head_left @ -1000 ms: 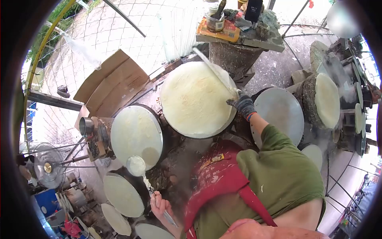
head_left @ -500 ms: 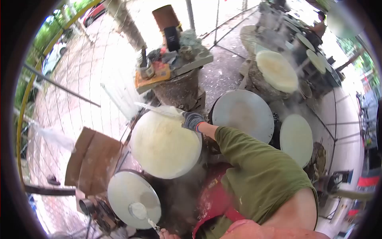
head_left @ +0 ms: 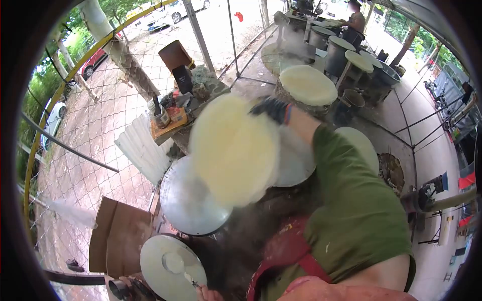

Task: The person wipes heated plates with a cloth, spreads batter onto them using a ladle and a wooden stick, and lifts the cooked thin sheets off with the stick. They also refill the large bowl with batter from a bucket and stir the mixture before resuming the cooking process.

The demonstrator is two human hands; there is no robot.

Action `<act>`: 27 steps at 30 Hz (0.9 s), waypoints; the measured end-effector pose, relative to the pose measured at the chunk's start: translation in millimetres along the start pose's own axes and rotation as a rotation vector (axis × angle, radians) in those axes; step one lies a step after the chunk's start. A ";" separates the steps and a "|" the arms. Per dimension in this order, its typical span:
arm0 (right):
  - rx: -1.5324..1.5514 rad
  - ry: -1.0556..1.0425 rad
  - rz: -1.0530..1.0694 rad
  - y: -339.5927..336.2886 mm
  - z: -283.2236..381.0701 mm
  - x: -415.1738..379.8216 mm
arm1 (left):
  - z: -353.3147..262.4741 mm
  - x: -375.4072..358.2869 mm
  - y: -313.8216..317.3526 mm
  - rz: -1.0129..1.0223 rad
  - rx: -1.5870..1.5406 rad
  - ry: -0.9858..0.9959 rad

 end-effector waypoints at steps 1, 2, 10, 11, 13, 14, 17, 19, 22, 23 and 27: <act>-0.015 -0.056 0.007 -31.8 21.3 -29.0 | 4.6 -4.0 1.2 0.011 0.021 0.002; -0.211 -0.059 -0.158 -76.5 39.4 -36.7 | 10.4 -8.3 3.7 0.021 0.036 0.004; -1.690 -0.488 -0.711 -205.3 195.9 -80.0 | 95.3 -73.2 46.0 0.008 -0.156 0.055; -1.686 -0.601 -0.714 -226.8 181.1 -60.3 | 113.7 -83.3 68.8 -0.124 -0.321 0.049; -1.674 -0.726 -0.781 -253.6 144.5 -29.4 | 143.5 -97.5 93.2 -0.166 -0.395 0.114; -1.656 -0.636 -0.775 -268.9 117.0 -17.0 | 156.0 -105.1 104.3 -0.183 -0.421 0.148; -1.600 -0.533 -0.761 -312.8 28.0 8.6 | 186.8 -131.9 128.1 -0.228 -0.486 0.234; -1.606 -0.502 -0.765 -340.7 -28.2 25.7 | 202.5 -155.3 137.3 -0.242 -0.534 0.285; -1.614 -0.360 -0.719 -359.7 -72.6 26.3 | 216.3 -200.8 143.3 -0.212 -0.610 0.366; -1.595 -0.492 -0.776 -384.9 -98.2 41.2 | 225.5 -227.4 144.6 -0.203 -0.662 0.400; -1.684 -0.531 -0.638 -462.1 -136.0 93.7 | 255.7 -293.4 158.9 -0.152 -0.672 0.596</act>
Point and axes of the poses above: each hand's wrist, its own x-axis towards the middle knuckle, its own y-axis out of the palm, z = x × y, the point moved 1 cm from there along x, towards the middle knuckle, and after that the axes turned 8 degrees about y, right-handed, at the moved point
